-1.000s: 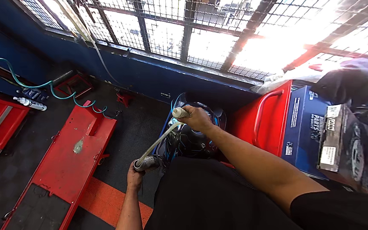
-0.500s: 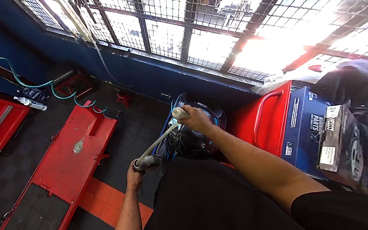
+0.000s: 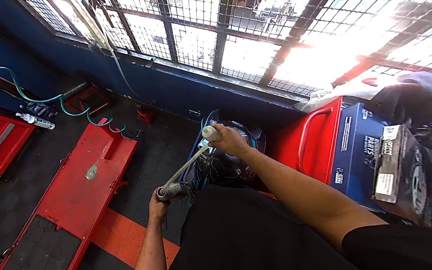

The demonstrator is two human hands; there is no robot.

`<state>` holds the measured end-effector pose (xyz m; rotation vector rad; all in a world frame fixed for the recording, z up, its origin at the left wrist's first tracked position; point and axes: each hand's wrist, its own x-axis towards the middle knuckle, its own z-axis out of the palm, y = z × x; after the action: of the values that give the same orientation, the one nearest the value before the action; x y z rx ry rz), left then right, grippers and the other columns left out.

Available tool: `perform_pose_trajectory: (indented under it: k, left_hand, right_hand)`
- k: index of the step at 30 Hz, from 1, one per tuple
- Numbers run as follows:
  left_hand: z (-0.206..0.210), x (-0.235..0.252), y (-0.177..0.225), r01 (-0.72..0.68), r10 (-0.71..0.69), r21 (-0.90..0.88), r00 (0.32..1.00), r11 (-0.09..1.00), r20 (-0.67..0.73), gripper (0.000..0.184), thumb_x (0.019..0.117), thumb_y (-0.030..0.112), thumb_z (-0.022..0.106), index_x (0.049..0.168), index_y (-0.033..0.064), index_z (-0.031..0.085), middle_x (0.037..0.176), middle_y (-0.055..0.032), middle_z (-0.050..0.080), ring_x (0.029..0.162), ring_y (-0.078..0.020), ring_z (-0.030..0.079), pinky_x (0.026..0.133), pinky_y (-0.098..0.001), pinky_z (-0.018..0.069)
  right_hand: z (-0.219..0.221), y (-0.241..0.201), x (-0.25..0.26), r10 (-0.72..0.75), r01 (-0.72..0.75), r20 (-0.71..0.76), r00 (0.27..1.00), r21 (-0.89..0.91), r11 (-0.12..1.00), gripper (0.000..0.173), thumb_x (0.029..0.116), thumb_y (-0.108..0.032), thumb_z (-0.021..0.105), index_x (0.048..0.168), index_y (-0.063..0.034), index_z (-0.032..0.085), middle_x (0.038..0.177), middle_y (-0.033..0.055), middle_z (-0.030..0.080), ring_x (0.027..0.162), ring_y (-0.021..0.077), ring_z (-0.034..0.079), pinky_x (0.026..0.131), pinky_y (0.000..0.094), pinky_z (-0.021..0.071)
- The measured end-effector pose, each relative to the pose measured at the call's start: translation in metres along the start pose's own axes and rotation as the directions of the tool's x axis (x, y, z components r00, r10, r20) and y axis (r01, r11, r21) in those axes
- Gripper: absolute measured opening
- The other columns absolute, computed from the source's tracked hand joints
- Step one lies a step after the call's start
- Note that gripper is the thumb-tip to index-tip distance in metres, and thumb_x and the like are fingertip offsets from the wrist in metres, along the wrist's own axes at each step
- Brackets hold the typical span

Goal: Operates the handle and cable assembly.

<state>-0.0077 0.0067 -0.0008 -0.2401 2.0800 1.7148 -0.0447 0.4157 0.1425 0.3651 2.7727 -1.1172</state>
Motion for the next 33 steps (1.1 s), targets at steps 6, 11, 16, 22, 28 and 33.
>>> perform_pose_trajectory:
  k: [6,11,16,22,28,33]
  left_hand:
    - [0.0,0.001,-0.002,0.006,-0.006,-0.004,1.0,1.0,0.006,0.062,0.0612,-0.013,0.074,0.12,0.0029,0.065,0.109,-0.0124,0.073,0.098,-0.022,0.072,0.081,-0.0429,0.0625]
    - [-0.001,0.001,-0.002,0.007,-0.007,0.002,1.0,1.0,-0.01,0.062,0.06,-0.012,0.074,0.12,0.0036,0.065,0.108,-0.012,0.074,0.097,-0.0216,0.072,0.08,-0.0427,0.0624]
    - [-0.002,0.001,-0.006,0.008,-0.008,-0.008,1.0,1.0,-0.012,0.063,0.0609,-0.013,0.074,0.121,0.0032,0.064,0.109,-0.0126,0.073,0.098,-0.0218,0.072,0.081,-0.0427,0.0624]
    - [0.0,-0.004,-0.001,0.012,-0.011,0.032,1.0,0.999,-0.028,0.063,0.0617,-0.012,0.076,0.121,0.0039,0.065,0.111,-0.0118,0.073,0.1,-0.0213,0.072,0.083,-0.0426,0.0623]
    - [0.001,-0.012,0.006,0.027,-0.021,0.097,0.998,0.995,-0.063,0.065,0.0648,-0.012,0.077,0.125,0.0067,0.065,0.113,-0.0101,0.073,0.102,-0.0202,0.071,0.085,-0.0429,0.0625]
    - [0.005,-0.012,0.014,0.0,0.006,0.1,0.998,0.995,-0.059,0.063,0.0665,-0.012,0.078,0.125,0.0084,0.065,0.112,-0.0086,0.073,0.1,-0.0193,0.072,0.084,-0.0429,0.0624]
  right_hand:
    - [0.001,0.001,-0.001,-0.011,0.011,-0.004,1.0,-0.004,1.0,0.055,0.0849,-0.041,0.082,0.134,-0.0266,0.062,0.111,0.0051,0.074,0.102,0.0267,0.071,0.087,0.0602,0.0572]
    - [-0.004,-0.001,-0.002,0.034,-0.037,-0.036,0.999,-0.065,0.997,0.033,0.0887,-0.043,0.077,0.12,-0.0346,0.073,0.101,0.0015,0.077,0.095,0.0251,0.073,0.08,0.0609,0.0569]
    - [-0.002,0.003,-0.002,0.035,-0.038,-0.056,0.998,-0.061,0.997,0.024,0.0901,-0.043,0.076,0.113,-0.0345,0.075,0.096,0.0008,0.077,0.092,0.0239,0.073,0.079,0.0601,0.0566]
    - [0.005,-0.028,-0.015,-0.112,0.066,-0.163,0.98,-0.263,0.962,0.072,0.0894,-0.035,0.077,0.153,-0.0212,0.048,0.154,0.0084,0.052,0.095,0.035,0.072,0.072,0.0577,0.0595]
    - [0.051,-0.121,-0.035,-0.426,0.46,0.175,0.888,-0.3,0.836,0.044,0.0962,-0.026,0.065,0.14,-0.0258,0.062,0.152,0.0029,0.054,0.077,0.0298,0.071,0.058,0.0519,0.0578]
    - [0.122,-0.14,-0.027,-0.381,0.672,0.668,0.639,-0.244,0.7,0.046,0.0898,-0.031,0.076,0.133,-0.0236,0.062,0.118,0.0105,0.067,0.088,0.0357,0.069,0.065,0.0594,0.0562]
